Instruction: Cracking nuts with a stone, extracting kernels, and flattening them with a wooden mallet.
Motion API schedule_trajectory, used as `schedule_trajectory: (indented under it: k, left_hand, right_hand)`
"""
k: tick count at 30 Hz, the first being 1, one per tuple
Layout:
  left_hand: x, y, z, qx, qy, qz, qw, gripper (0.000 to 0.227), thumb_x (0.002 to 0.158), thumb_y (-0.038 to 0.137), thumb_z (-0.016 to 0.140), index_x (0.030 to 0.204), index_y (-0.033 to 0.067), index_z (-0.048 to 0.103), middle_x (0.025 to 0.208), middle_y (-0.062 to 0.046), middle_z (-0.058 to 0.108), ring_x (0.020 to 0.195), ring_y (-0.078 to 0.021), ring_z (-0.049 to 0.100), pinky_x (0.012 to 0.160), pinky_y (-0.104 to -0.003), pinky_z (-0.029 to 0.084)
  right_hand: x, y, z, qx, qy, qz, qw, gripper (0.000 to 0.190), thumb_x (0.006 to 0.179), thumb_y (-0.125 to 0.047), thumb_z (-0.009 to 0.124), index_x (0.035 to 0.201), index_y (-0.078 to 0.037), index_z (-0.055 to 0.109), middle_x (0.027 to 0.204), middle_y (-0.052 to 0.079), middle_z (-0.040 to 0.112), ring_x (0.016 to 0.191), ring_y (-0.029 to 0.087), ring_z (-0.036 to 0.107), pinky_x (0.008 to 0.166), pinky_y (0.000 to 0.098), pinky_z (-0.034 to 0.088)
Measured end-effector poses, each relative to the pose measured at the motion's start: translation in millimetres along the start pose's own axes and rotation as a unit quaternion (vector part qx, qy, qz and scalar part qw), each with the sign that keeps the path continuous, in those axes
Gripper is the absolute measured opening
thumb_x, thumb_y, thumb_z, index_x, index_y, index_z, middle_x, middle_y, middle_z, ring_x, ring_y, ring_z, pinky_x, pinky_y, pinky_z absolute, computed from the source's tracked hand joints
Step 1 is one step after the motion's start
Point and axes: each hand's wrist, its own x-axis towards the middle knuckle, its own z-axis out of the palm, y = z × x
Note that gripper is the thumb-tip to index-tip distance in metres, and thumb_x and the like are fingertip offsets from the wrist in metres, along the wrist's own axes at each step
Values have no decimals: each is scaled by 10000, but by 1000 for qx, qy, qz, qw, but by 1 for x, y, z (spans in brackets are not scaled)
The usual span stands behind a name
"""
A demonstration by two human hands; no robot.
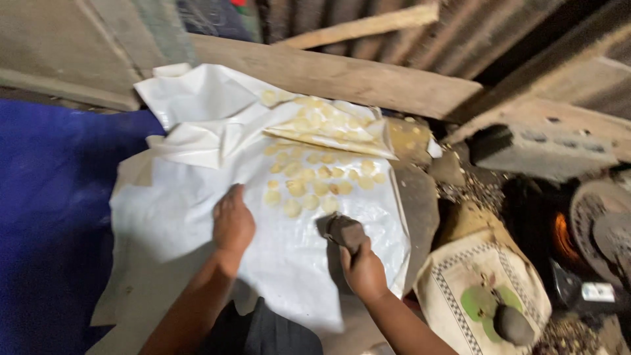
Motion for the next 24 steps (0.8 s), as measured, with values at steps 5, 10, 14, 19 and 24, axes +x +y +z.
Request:
schedule_trajectory:
  k: [5, 10, 14, 19, 24]
  left_hand:
    - [42, 37, 24, 18, 119, 169, 978, 499, 866, 149, 573, 1344, 9, 566, 1398, -191, 589, 1361, -368, 467, 1195, -526, 244]
    - [90, 83, 50, 155, -99, 188, 965, 845, 943, 731, 290, 1622, 236, 202, 1709, -102, 144, 1563, -394, 55, 1119, -790, 22]
    - [99, 94, 55, 207, -189, 120, 953, 913, 904, 797, 241, 1644, 284, 92, 1736, -31, -14, 1578, -349, -32, 1111, -815, 57]
    - [92, 93, 42, 225, -177, 130, 949, 993, 850, 859, 251, 1637, 277, 86, 1734, 17, 17, 1590, -270, -26, 1093, -836, -23]
    - [-20, 96, -21, 26, 143, 309, 940, 890, 801, 194, 732, 1553, -113, 366, 1538, -443, 404, 1391, -616, 413, 1121, -771, 255]
  right_hand:
    - [-4, 14, -16, 33, 15, 39, 999, 459, 945, -342, 638, 1149, 12, 429, 794, 250, 712, 644, 440, 688, 575, 498, 539]
    - [37, -7, -62, 13, -99, 58, 993, 472, 944, -332, 618, 1271, -51, 428, 895, 209, 762, 742, 408, 741, 646, 488, 572]
    - [51, 21, -42, 21, -64, 9, 998, 514, 955, -342, 617, 1288, -4, 422, 874, 252, 731, 684, 452, 702, 594, 508, 547]
    - [66, 28, -118, -102, -207, -62, 971, 646, 983, -485, 616, 1309, 42, 433, 1186, 238, 563, 997, 415, 633, 928, 472, 511]
    - [20, 85, -295, -202, -286, 187, 918, 278, 971, -197, 535, 1109, -39, 718, 1676, 107, 245, 1347, 221, 494, 1108, 346, 493]
